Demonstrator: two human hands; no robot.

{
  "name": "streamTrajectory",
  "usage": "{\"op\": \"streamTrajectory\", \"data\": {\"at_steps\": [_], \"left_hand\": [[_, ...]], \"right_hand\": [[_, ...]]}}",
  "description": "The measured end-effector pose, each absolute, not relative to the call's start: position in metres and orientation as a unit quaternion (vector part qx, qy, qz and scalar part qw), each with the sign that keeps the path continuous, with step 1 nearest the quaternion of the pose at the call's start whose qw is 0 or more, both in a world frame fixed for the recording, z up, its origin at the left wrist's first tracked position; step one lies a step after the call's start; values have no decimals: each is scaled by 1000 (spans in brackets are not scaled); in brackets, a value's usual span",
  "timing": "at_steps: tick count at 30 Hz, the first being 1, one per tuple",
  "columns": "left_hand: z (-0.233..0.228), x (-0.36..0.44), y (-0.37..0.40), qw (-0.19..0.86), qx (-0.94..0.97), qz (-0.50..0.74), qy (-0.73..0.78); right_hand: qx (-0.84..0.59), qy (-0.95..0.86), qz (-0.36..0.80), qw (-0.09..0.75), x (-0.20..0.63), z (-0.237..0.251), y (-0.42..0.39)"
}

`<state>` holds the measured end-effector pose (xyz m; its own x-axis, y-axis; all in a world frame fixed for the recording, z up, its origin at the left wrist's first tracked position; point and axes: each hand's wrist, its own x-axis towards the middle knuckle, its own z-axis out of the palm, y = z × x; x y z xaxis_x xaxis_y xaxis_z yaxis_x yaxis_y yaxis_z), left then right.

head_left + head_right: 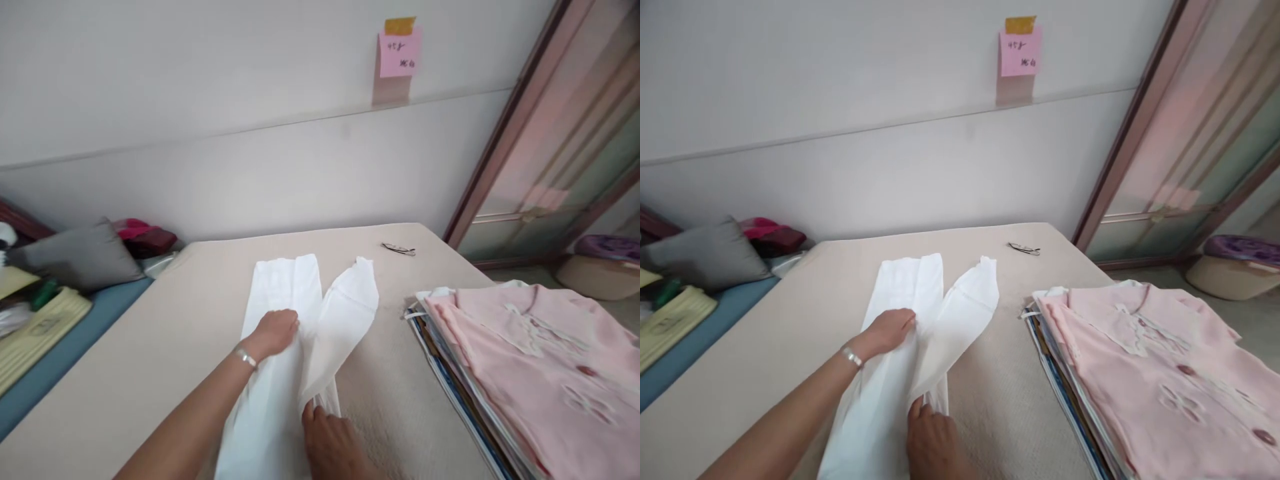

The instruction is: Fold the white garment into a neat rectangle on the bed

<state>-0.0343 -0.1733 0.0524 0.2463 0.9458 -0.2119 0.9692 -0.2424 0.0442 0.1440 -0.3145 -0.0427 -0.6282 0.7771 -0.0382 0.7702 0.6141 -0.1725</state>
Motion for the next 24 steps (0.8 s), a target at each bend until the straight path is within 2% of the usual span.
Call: {"op": "streamTrajectory", "data": {"at_steps": [3, 8, 15, 24], "left_hand": [[67, -38, -249, 113, 769, -25, 628], [41, -7, -315, 144, 716, 39, 682], [28, 6, -306, 171, 709, 66, 681], [27, 5, -304, 186, 722, 75, 662]], "right_hand": [[-411, -907, 87, -31, 143, -36, -317], [-404, -909, 92, -43, 147, -18, -322], [-404, -901, 105, -115, 141, -24, -317], [-399, -909, 77, -86, 154, -64, -306]]}}
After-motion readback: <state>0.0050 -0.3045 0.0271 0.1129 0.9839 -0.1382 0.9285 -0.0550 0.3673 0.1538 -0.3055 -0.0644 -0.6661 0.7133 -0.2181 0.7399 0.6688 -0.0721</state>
